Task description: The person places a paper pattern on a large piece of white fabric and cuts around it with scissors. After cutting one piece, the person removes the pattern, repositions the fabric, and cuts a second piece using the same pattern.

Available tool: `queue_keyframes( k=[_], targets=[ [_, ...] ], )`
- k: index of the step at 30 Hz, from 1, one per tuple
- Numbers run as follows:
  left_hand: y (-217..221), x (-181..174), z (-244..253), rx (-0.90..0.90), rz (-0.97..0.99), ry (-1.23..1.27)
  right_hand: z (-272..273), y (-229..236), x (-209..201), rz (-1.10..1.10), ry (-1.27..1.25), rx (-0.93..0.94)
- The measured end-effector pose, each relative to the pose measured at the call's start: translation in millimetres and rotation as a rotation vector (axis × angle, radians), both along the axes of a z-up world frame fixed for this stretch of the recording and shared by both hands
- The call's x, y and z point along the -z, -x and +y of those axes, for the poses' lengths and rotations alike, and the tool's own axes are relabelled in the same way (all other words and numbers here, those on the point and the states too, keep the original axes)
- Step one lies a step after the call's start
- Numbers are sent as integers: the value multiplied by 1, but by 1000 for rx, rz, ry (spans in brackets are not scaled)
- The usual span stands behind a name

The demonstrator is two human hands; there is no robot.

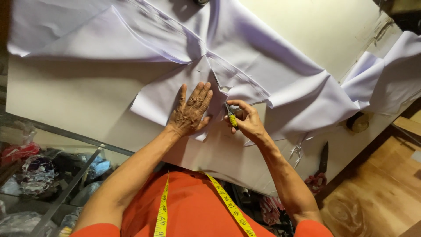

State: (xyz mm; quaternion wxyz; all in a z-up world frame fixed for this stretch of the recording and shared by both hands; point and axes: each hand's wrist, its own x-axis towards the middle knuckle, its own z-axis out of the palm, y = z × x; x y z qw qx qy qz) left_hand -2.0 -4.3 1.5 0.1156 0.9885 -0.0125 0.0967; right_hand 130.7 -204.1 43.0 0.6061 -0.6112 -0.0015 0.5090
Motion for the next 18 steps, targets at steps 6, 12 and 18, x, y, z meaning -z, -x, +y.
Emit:
queue_keyframes(
  k=[6, 12, 18],
  targets=[
    [2, 3, -1, 1, -30, 35, 15, -4, 1, -58, 16, -28],
    [0, -4, 0, -14, -6, -2, 15, -4, -1, 36, 27, 31],
    [0, -4, -1, -21, -13, -18, 32, -9, -9, -12, 3, 18]
  ],
)
